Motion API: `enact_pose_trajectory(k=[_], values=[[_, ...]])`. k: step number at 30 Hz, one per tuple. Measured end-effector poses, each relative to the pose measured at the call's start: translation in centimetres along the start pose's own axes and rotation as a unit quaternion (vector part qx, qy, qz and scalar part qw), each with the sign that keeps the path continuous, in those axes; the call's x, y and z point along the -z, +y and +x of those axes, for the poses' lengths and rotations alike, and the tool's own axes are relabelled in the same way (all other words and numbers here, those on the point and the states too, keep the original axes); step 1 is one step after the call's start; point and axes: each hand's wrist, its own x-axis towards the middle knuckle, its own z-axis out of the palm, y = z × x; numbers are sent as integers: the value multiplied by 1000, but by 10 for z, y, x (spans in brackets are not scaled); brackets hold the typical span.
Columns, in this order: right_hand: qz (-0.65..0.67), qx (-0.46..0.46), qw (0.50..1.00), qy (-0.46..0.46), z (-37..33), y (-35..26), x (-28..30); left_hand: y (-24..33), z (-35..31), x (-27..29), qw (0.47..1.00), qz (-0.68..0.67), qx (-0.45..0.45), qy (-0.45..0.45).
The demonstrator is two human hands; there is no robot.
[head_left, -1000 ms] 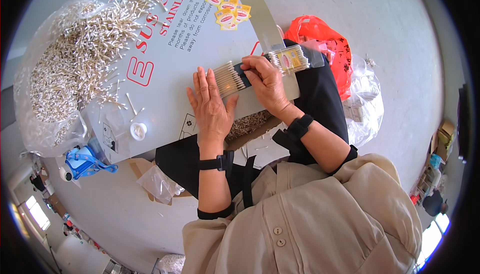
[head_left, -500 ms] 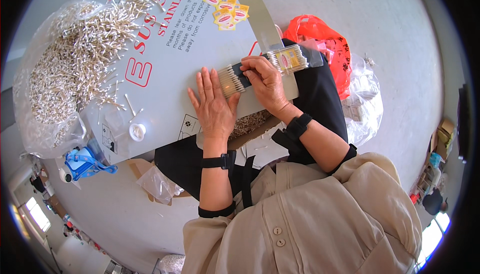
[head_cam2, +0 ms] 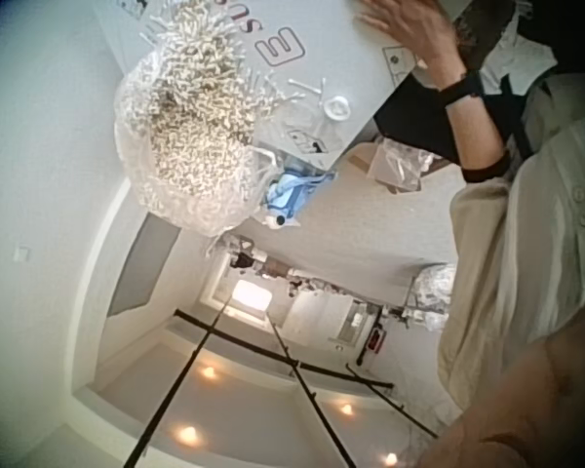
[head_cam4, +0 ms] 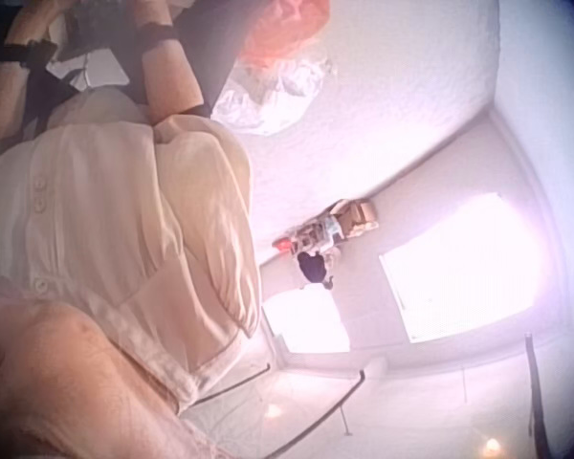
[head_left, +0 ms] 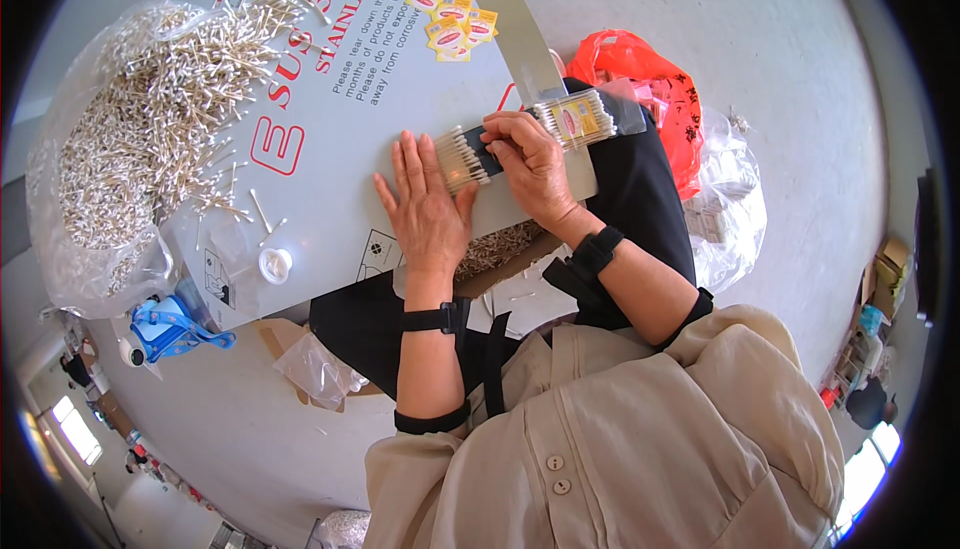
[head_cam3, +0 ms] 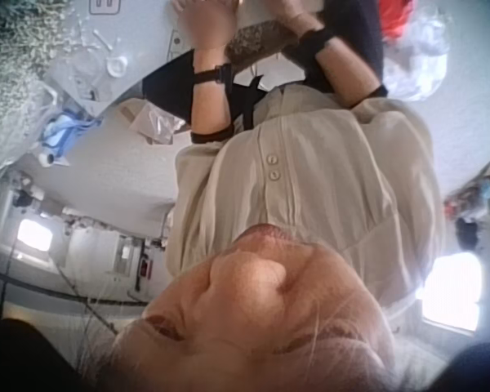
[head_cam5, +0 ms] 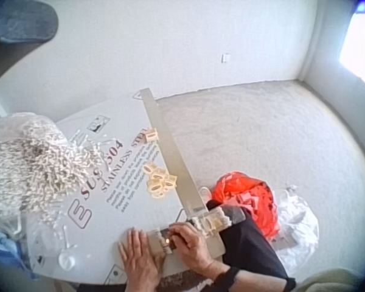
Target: Packing cotton swabs into small plastic bags and sealing them with stickers.
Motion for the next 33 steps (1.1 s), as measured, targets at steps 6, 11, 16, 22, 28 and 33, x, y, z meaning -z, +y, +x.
enact_pose_trajectory(k=[6,11,16,22,28,33], values=[[61,-22,998,17,1,3,-1,-1,-1,8,1000,-17,-11,1],[72,-22,997,17,1,4,0,-3,-5,8,999,-47,-2,8],[77,-26,997,16,1,3,-1,-9,8,4,998,-25,-38,37],[74,-23,997,19,1,4,-1,-9,5,8,997,-27,-50,44],[-111,106,987,-38,-6,2,9,-4,-12,4,999,-4,-34,-12],[-160,120,977,-76,-9,-1,10,-4,-13,1,1000,5,-23,-18]])
